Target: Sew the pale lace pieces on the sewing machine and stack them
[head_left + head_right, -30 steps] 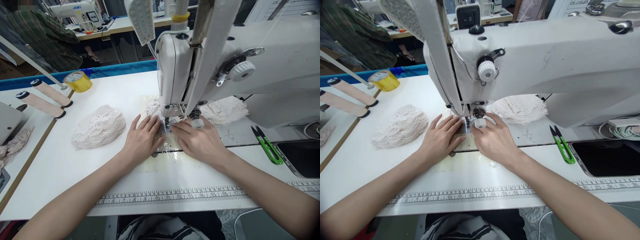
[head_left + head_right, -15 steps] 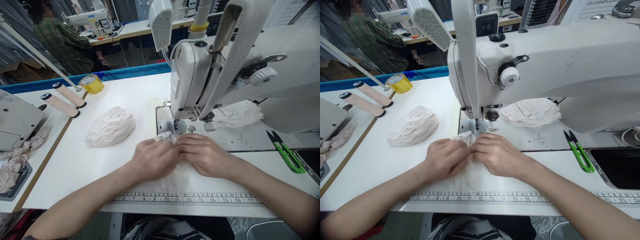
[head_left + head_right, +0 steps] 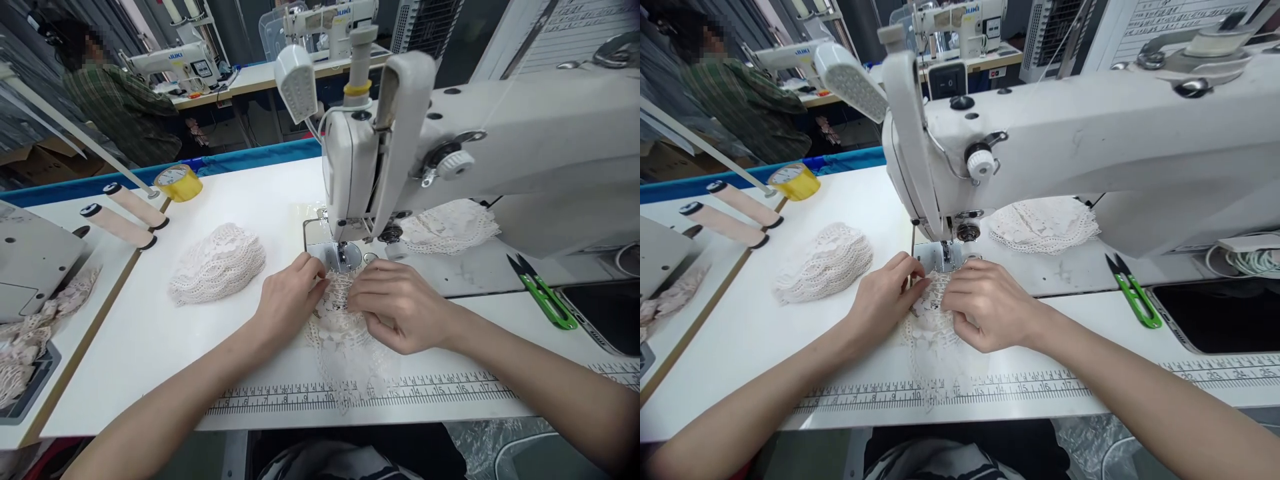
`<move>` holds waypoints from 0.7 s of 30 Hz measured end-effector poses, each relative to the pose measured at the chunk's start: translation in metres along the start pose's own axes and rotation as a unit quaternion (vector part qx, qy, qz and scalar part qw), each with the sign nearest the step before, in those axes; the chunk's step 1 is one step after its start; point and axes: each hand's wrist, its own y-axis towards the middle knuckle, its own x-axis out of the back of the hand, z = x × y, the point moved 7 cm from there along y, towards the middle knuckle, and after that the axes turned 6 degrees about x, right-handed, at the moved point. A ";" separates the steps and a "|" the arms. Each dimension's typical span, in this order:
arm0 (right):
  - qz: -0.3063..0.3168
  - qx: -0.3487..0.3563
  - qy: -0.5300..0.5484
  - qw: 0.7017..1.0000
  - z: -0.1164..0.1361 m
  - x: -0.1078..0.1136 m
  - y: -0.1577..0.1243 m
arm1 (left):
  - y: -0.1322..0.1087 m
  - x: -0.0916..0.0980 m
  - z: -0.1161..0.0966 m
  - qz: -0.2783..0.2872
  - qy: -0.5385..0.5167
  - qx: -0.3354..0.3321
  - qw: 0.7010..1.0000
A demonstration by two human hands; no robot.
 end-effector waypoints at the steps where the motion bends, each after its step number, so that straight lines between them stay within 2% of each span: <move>1: -0.022 -0.022 0.013 0.999 -0.002 0.002 0.000 | -0.001 0.002 -0.002 -0.008 -0.023 -0.013 1.000; 4: -0.074 -0.139 0.061 0.986 -0.016 0.006 -0.003 | -0.005 0.012 -0.009 -0.056 -0.100 -0.053 0.992; 7: -0.068 -0.244 0.121 0.960 -0.027 0.001 -0.007 | -0.011 0.021 -0.016 -0.092 -0.157 -0.091 0.979; 9: -0.055 -0.273 0.155 0.948 -0.030 -0.003 -0.009 | -0.013 0.024 -0.020 -0.097 -0.173 -0.114 0.974; 14: -0.062 -0.256 0.167 0.950 -0.029 -0.002 -0.010 | -0.014 0.019 -0.024 -0.107 -0.137 -0.156 0.972; 21: -0.066 -0.195 0.159 0.966 -0.019 -0.001 -0.007 | -0.016 0.023 -0.024 -0.176 -0.116 -0.202 0.956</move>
